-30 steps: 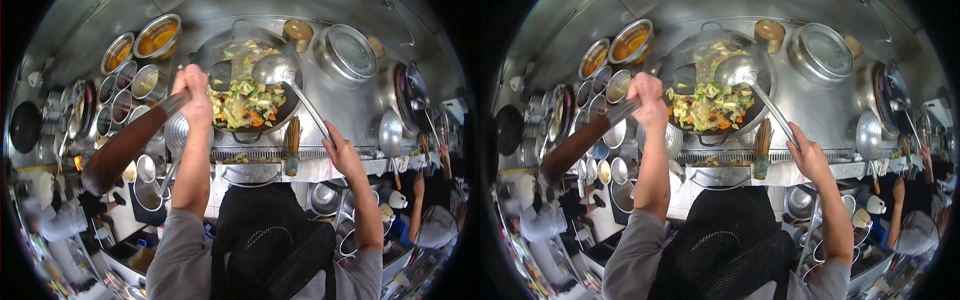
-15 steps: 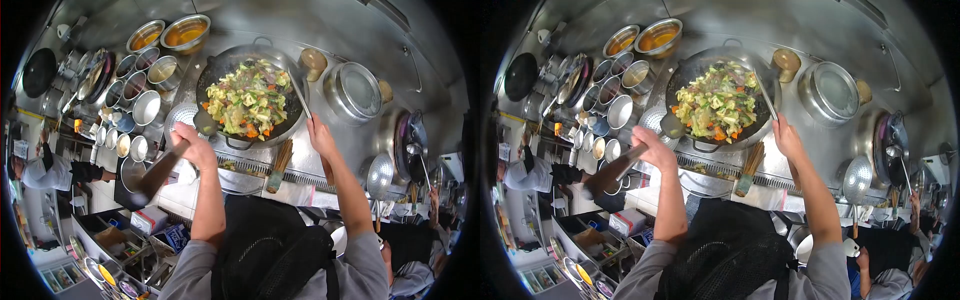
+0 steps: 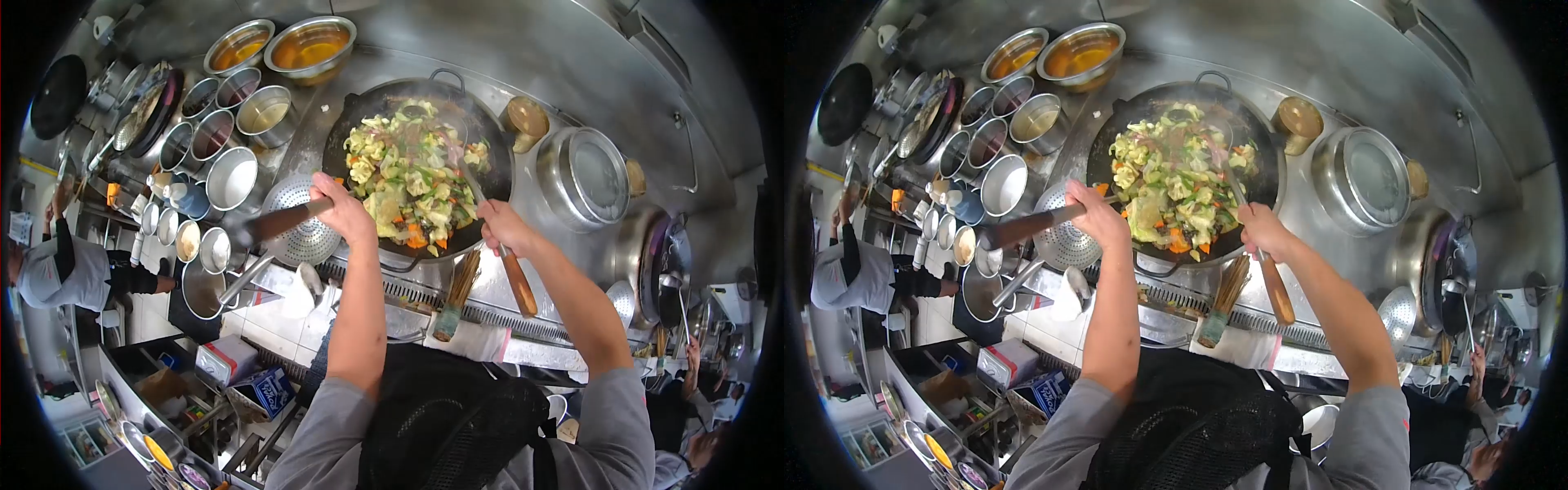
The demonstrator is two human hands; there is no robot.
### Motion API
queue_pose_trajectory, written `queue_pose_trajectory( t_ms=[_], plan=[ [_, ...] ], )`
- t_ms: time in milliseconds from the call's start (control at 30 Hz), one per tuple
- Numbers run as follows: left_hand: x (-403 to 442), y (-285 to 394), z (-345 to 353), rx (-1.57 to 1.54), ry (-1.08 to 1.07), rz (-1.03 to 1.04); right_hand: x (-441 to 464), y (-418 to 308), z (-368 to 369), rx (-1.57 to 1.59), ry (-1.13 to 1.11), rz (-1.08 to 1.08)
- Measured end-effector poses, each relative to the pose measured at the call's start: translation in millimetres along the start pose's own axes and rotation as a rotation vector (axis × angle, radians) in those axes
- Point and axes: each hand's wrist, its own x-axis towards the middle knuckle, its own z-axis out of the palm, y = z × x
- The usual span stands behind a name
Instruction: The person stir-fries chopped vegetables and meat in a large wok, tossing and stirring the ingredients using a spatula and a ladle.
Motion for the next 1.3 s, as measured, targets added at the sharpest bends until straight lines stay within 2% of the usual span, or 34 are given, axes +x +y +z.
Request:
queue_pose_trajectory(
  t_ms=[67,200,333,400,433,467,533,567,633,867,933,1133,1300],
  plan=[
    [18,-11,13,-0.205,0.044,-0.165,-1,0,5,0.154,-0.082,0.041],
    [48,-44,43,-0.243,-0.026,-0.237,-9,-15,25,0.278,-0.105,0.040],
    [40,2,59,-0.201,-0.163,-0.215,-52,-14,25,0.210,-0.116,-0.052],
    [35,24,56,-0.167,-0.202,-0.187,-74,-11,27,0.104,-0.070,-0.099],
    [36,32,53,-0.168,-0.274,-0.156,-83,-10,29,-0.076,0.037,-0.119],
    [38,39,51,-0.173,-0.349,-0.123,-89,-5,29,-0.065,0.037,-0.111],
    [36,51,49,-0.209,-0.410,-0.118,-105,5,28,-0.360,0.220,-0.419],
    [33,59,50,-0.226,-0.463,-0.065,-115,5,28,-0.364,0.205,-0.321],
    [29,66,45,-0.235,-0.553,0.018,-134,4,27,-0.408,0.243,-0.308],
    [36,66,21,-0.177,-0.850,0.034,-174,34,-1,-0.678,0.388,-0.294],
    [36,60,23,-0.201,-0.854,-0.006,-190,41,-15,-0.767,0.441,-0.432],
    [35,51,35,-0.100,-0.934,0.046,-257,13,-49,-0.956,0.505,-0.376],
    [37,44,42,-0.020,-0.956,0.083,-286,-14,-64,-1.098,0.423,-0.406]
  ],
)
